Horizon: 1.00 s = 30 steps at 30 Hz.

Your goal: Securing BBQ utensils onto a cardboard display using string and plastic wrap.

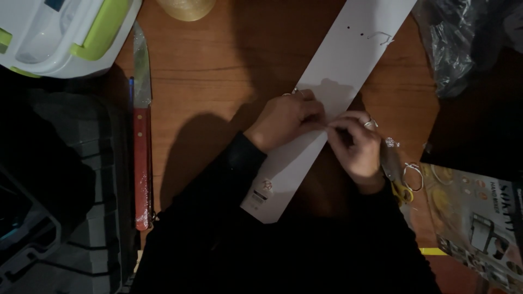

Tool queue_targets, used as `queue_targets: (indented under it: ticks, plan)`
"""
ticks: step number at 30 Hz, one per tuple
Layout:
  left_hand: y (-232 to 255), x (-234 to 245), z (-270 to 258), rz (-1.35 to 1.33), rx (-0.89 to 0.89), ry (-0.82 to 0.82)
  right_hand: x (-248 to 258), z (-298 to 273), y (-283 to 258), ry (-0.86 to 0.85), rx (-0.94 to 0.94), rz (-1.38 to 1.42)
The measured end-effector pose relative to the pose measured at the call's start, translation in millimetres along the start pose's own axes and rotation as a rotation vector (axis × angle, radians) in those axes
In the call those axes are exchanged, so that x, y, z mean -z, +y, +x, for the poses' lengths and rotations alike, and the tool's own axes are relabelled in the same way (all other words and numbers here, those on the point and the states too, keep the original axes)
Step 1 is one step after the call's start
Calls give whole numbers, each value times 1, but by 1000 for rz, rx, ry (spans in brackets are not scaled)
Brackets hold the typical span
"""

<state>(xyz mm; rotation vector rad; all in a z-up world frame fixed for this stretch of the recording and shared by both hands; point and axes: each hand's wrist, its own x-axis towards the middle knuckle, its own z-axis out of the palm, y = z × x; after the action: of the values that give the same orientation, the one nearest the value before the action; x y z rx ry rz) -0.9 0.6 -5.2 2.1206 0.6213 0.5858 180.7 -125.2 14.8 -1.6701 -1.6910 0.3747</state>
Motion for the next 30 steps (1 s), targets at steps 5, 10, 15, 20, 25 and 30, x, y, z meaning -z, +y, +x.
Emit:
queue_targets:
  ticks: [5, 10, 15, 20, 25, 30]
  plan:
    - [2, 5, -1, -10, -14, -20, -4, 0, -4, 25, -26, -8]
    - [2, 11, 0, -33, 35, -134, -10, -3, -1, 47, -90, 22]
    - [-15, 1, -2, -61, -50, -95, -13, 0, -10, 96, -80, -5]
    - [-2, 1, -1, -42, 34, -56, -12, 2, -9, 93, -58, 24]
    - [1, -1, 0, -10, 47, -32, -15, -2, -4, 133, -180, 116]
    - [3, 2, 0, 3, 50, -28, -16, -5, -3, 109, -67, -80]
